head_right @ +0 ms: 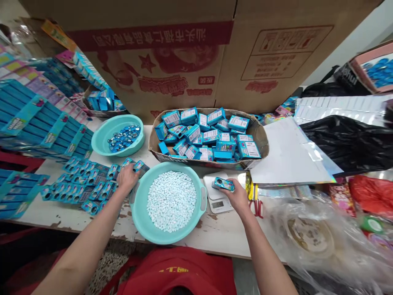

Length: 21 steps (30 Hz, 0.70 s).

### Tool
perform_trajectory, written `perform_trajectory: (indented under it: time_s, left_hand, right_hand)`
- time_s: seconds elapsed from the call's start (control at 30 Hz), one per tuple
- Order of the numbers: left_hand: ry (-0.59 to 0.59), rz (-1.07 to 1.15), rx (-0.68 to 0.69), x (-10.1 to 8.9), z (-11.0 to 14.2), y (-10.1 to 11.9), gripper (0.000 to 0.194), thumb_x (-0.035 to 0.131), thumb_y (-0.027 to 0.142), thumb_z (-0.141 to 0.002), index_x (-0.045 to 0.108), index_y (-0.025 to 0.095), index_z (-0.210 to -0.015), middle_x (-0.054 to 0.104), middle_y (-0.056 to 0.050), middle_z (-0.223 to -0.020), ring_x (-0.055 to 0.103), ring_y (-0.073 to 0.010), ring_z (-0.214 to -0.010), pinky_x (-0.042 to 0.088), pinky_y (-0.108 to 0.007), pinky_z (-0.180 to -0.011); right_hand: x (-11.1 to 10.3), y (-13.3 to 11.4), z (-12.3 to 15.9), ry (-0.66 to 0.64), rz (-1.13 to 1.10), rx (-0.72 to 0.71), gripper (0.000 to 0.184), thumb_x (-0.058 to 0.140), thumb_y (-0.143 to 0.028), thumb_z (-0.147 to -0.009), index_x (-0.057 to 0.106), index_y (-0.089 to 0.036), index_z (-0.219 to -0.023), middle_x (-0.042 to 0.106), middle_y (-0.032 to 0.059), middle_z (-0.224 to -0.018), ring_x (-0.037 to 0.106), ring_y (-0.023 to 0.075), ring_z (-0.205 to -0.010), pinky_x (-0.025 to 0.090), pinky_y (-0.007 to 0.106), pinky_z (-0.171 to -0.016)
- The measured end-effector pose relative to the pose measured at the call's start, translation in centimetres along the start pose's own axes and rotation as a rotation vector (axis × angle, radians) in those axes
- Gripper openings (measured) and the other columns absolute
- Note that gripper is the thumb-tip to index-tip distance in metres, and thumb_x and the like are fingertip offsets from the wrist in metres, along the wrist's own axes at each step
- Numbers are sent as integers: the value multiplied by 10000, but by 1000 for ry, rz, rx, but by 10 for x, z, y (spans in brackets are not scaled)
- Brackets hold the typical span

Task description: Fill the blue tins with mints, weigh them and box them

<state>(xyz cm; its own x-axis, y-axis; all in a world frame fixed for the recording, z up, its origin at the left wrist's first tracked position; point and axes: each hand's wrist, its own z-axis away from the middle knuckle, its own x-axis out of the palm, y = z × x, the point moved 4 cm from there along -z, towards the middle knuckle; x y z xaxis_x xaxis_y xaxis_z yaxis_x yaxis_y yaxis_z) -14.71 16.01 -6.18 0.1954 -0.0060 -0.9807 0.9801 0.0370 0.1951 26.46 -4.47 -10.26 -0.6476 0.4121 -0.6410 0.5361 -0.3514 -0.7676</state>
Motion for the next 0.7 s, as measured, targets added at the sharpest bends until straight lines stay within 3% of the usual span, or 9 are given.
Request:
perform_trajectory:
  time_s: [0.1, 0.2, 0.27, 0.37, 0.43, 0.5, 0.6, 0.7]
  left_hand:
    - [65, -13, 26, 4, 8, 1, 409, 493, 276, -826, 540, 124, -1203, 566, -185, -1193, 444, -347, -1174, 369, -463, -950]
    - [102, 155, 213, -12, 37, 29, 486, 533, 323, -821, 477, 159, -1275, 521, -150, -1267, 413, -310, -1224, 349, -453, -1003]
    - [-2, 330, 477, -26, 69, 64, 586, 583, 337, -794, 404, 196, -1334, 488, -117, -1315, 423, -261, -1234, 361, -408, -1020]
    - [-247, 461, 886, -44, 122, 108, 553, 582, 264, -795, 419, 250, -1323, 538, -77, -1271, 478, -223, -1188, 390, -374, -1002]
    - [-293, 507, 936, -56, 143, 110, 457, 552, 221, -812, 477, 257, -1262, 611, -58, -1149, 548, -197, -1081, 436, -332, -935]
    - [-191, 530, 759, -69, 147, 87, 371, 563, 247, -807, 526, 244, -1176, 637, -51, -1078, 584, -191, -1002, 458, -311, -882]
    - [-19, 414, 208, -83, 139, 22, 390, 629, 376, -748, 536, 233, -1098, 658, -36, -967, 623, -205, -855, 485, -312, -769]
    - [10, 132, -234, -84, 134, -33, 494, 618, 478, -730, 506, 221, -1137, 657, -48, -927, 623, -245, -800, 466, -324, -683]
  right_hand:
    - [-5, -9, 4, -18, 1, 44, 574, 645, -685, -585, 604, -196, -883, 653, 51, -789, 597, 244, -727, 464, 374, -693]
    - [-13, -49, 18, 64, -32, -26, 525, 652, -634, -641, 603, -197, -928, 658, 65, -864, 602, 245, -780, 469, 369, -720]
    - [-6, -90, 32, 15, -109, -155, 457, 673, -572, -672, 605, -212, -946, 657, 64, -907, 605, 242, -822, 479, 362, -743]
    - [18, -146, 56, -268, -259, -356, 354, 707, -446, -704, 613, -244, -979, 656, 56, -966, 609, 235, -904, 490, 356, -802]
    - [28, -157, 65, -360, -363, -366, 387, 689, -400, -739, 584, -253, -1081, 638, 62, -1057, 608, 227, -956, 500, 352, -824]
    - [27, -140, 58, -243, -396, -296, 388, 627, -392, -798, 545, -244, -1147, 613, 75, -1113, 607, 214, -967, 507, 358, -824]
    - [21, -88, 31, 10, -186, -249, 293, 548, -422, -842, 593, -214, -1044, 636, 76, -1001, 606, 217, -911, 498, 391, -820]
    - [35, -48, 4, -60, 87, -349, 302, 474, -422, -866, 629, -193, -988, 657, 101, -978, 592, 255, -939, 472, 423, -840]
